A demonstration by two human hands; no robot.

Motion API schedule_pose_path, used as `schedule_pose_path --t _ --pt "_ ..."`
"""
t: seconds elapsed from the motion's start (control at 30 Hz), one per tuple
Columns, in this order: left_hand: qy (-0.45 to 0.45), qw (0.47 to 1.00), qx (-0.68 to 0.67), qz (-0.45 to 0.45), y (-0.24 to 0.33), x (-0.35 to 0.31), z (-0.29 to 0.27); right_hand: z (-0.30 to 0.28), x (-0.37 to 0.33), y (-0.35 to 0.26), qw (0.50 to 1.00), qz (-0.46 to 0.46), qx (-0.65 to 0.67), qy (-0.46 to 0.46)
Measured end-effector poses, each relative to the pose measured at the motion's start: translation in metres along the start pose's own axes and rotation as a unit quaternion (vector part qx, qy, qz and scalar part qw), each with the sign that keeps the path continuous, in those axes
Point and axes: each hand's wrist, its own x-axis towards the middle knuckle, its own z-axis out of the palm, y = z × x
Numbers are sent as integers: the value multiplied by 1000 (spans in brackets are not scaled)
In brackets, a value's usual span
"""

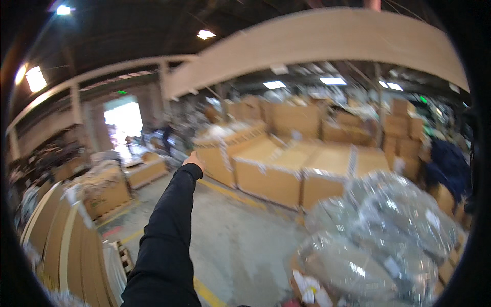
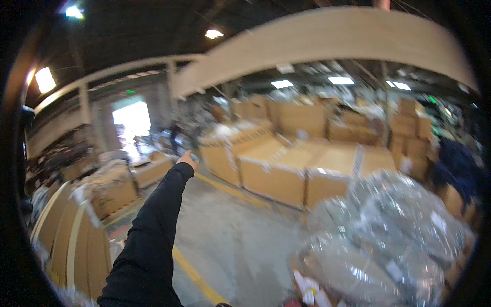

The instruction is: The person uses a manual pallet jack to lift and move a pallet of wrapped goods through a warehouse. They position the jack under the pallet, lift the load, and pull it along marked aisles, navigating around stacked boxes and rolls.

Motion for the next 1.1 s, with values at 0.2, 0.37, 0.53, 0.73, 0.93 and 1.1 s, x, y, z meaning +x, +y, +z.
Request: schedule_pose_path --t 0.2,0.37,0.53,0.73,0.93,1.1 --pt "-404 823 -221 333 -50 -213 326 23 -20 12 941 -213 -104 241" --pt "-677 549 -251 421 -193 -429 371 40 -12 5 896 -226 -138 356" --pt "-735 605 -155 264 -278 -433 321 31 -8 11 881 -232 -184 370" --pt "-766 541 -208 278 -128 -349 247 19 -16 20 828 -261 -68 492" --pt "-721 237 -571 314 65 -391 54 7 -26 11 857 -226 -65 458" --pt "-719 189 -532 405 66 -384 51 55 -91 5 752 -220 -210 584"
